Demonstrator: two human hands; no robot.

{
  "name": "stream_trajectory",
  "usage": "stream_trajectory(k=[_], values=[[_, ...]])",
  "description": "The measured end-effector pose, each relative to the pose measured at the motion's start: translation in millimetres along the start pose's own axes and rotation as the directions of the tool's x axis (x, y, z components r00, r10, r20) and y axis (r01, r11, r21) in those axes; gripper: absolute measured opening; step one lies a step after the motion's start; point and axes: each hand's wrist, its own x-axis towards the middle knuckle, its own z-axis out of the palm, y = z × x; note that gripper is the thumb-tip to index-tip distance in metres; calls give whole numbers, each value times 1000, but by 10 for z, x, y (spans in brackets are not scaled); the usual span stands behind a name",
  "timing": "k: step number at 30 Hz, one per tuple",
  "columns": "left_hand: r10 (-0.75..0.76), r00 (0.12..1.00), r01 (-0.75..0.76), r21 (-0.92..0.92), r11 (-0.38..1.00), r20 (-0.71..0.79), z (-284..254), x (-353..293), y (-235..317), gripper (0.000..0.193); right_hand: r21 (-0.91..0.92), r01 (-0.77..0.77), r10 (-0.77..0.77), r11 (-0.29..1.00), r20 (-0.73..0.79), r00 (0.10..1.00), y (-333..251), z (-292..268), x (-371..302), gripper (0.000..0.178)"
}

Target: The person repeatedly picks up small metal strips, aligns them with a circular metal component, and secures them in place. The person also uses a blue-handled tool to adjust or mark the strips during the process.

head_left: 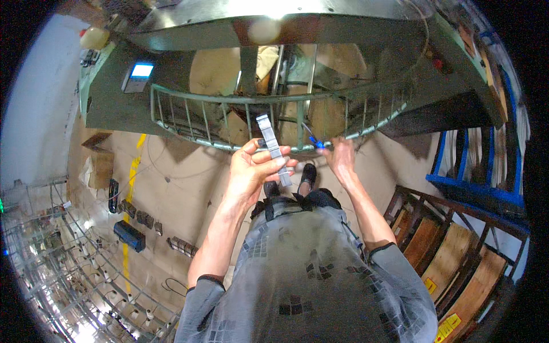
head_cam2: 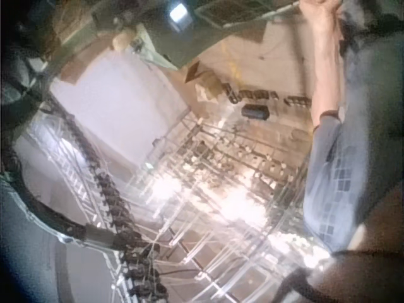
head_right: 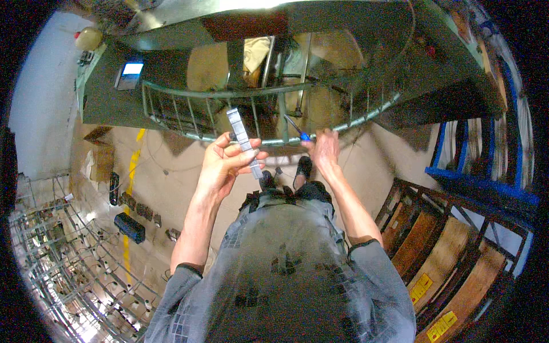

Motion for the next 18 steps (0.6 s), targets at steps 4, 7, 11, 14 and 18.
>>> stream_trajectory(k=[4, 7, 11, 14, 18], values=[[-98, 994, 92, 130, 987, 39, 330, 33, -96, 46, 842, -373, -153, 390, 459, 875, -407, -1012, 400, 39], [-106, 992, 90, 188, 978, 75, 592, 105, -98, 48, 832, -452, -276, 322, 539, 796, -793, -1425, 636, 25], [-72, 995, 58, 200, 978, 65, 791, 159, -54, 42, 767, -367, -209, 527, 535, 819, -884, -1667, 833, 15], [-65, 998, 60, 199, 978, 17, 836, 172, -50, 37, 798, -425, -268, 427, 560, 784, -839, -1697, 898, 18], [-39, 999, 40, 103, 994, -6, 814, 223, -21, 33, 795, -448, -241, 409, 567, 788, -888, -1630, 975, 14]])
